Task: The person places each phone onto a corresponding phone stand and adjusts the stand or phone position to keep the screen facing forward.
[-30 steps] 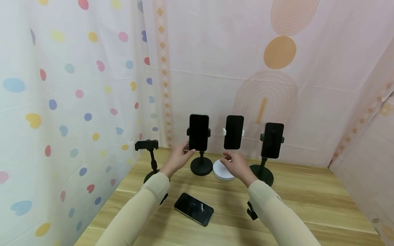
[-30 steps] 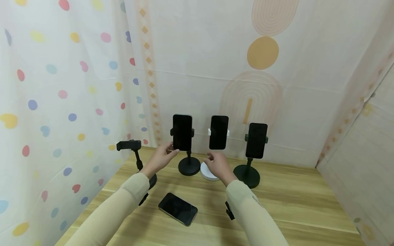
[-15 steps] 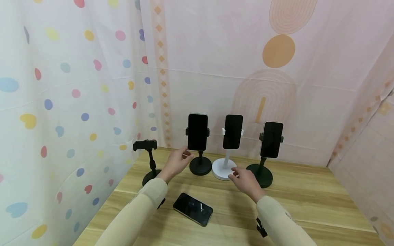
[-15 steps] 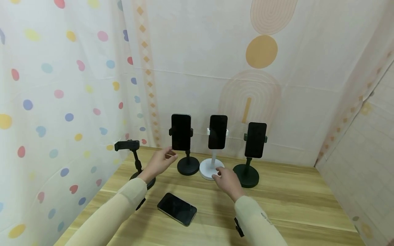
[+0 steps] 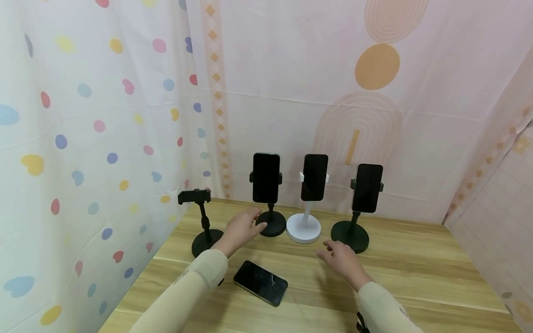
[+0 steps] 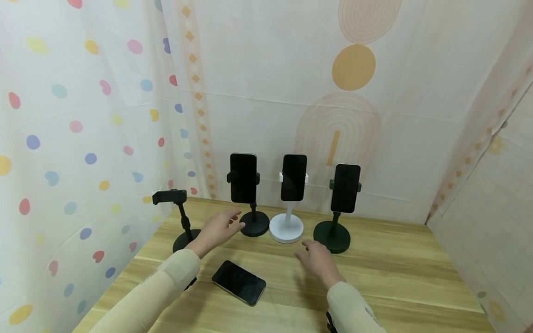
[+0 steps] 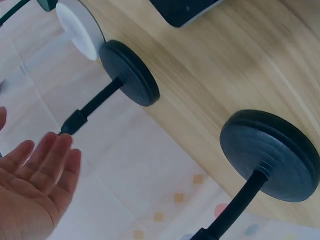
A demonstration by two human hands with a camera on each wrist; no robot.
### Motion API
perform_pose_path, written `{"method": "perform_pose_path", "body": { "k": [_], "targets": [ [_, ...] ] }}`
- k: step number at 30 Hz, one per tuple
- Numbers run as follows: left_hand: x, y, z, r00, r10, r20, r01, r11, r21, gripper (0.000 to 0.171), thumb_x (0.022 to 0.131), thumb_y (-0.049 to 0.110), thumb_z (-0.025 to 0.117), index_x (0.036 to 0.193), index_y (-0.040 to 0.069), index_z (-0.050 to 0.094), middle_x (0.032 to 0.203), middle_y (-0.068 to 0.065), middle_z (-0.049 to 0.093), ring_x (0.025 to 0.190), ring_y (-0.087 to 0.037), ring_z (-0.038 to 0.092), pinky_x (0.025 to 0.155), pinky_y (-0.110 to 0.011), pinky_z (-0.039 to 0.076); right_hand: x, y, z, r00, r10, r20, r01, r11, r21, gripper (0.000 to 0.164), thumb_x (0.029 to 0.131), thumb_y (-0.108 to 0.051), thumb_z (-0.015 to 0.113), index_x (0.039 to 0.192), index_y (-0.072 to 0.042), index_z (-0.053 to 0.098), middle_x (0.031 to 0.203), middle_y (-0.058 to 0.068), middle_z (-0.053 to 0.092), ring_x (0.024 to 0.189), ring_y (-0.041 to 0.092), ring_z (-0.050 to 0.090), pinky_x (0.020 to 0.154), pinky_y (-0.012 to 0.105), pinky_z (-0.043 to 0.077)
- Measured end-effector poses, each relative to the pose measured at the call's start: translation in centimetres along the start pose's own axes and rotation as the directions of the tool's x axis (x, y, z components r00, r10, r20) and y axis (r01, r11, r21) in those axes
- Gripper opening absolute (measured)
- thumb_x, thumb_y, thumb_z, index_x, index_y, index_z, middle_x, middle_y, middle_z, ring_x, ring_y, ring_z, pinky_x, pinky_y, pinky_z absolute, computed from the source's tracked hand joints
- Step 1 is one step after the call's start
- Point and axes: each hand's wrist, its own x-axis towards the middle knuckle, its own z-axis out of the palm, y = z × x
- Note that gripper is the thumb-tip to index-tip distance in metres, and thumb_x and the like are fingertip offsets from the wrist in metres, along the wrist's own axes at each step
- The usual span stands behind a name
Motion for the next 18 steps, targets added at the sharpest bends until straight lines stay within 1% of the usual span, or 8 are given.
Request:
{"method": "perform_pose_path", "body": {
  "k": [3,7,9,11,13,16,18],
  "targets": [
    [-0.4,0.4,0.4,1.000,-0.002,0.028,0.000,0.998,0.068,0.047,0.096,0.033,0.066,0.134,0.005,0.061,0.125,-0.016,0.065,0.110,-0.033,0.063,0.090,-0.049,0.051,-0.7,0.6,-0.1,1.000,0.010,0.006,-0.010,1.000,-0.029,0.048,0.096,-0.032,0.066,0.126,0.006,0.062,0.119,0.022,0.065,0.104,0.036,0.064,0.087,0.051,0.051],
    [-1.3,0.1,1.2,0.998,-0.015,0.058,0.007,0.990,0.141,0.043,0.095,0.032,0.068,0.129,0.005,0.065,0.127,-0.016,0.064,0.113,-0.035,0.063,0.090,-0.050,0.051,-1.8,1.2,0.1,1.000,0.011,0.012,-0.009,0.995,-0.102,0.049,0.095,-0.034,0.067,0.124,0.005,0.064,0.119,0.021,0.065,0.109,0.040,0.061,0.091,0.054,0.049],
    [-1.5,-0.1,1.6,0.997,-0.017,0.069,0.005,0.985,0.171,0.041,0.094,0.032,0.069,0.126,0.006,0.066,0.126,-0.016,0.065,0.111,-0.035,0.063,0.087,-0.050,0.052,-2.4,1.6,0.1,1.000,0.017,0.011,-0.015,0.991,-0.136,0.051,0.094,-0.037,0.067,0.124,0.005,0.064,0.121,0.022,0.064,0.113,0.042,0.059,0.093,0.056,0.047],
    [-1.7,-0.2,1.9,0.997,-0.014,0.080,-0.002,0.980,0.198,0.040,0.094,0.032,0.069,0.125,0.006,0.067,0.124,-0.016,0.065,0.109,-0.035,0.064,0.085,-0.050,0.053,-3.0,1.9,0.2,1.000,0.023,0.009,-0.021,0.988,-0.152,0.051,0.094,-0.036,0.068,0.124,0.005,0.064,0.123,0.025,0.062,0.117,0.046,0.056,0.094,0.059,0.046],
    [-1.8,-0.3,2.3,0.997,-0.015,0.082,-0.004,0.975,0.222,0.040,0.094,0.032,0.069,0.124,0.006,0.068,0.123,-0.016,0.066,0.109,-0.035,0.064,0.085,-0.050,0.053,-3.5,2.3,0.3,0.999,0.037,0.006,-0.035,0.986,-0.161,0.050,0.094,-0.036,0.068,0.124,0.004,0.064,0.124,0.029,0.060,0.115,0.047,0.057,0.093,0.060,0.046],
    [-2.0,-0.2,2.7,0.997,-0.011,0.076,-0.009,0.968,0.252,0.039,0.094,0.032,0.069,0.123,0.007,0.069,0.121,-0.015,0.067,0.107,-0.034,0.065,0.085,-0.050,0.053,-4.2,2.7,0.4,0.999,0.047,0.000,-0.047,0.984,-0.174,0.051,0.093,-0.036,0.069,0.123,0.005,0.064,0.122,0.030,0.060,0.110,0.046,0.060,0.089,0.059,0.048],
    [-2.2,-0.1,2.9,0.998,0.011,0.061,-0.028,0.959,0.282,0.038,0.093,0.032,0.069,0.121,0.007,0.070,0.118,-0.016,0.067,0.102,-0.034,0.067,0.083,-0.050,0.054,-4.5,3.1,0.4,0.999,0.052,-0.005,-0.052,0.980,-0.193,0.052,0.093,-0.037,0.070,0.123,0.005,0.064,0.120,0.030,0.060,0.107,0.044,0.061,0.087,0.058,0.050]
  ]
}}
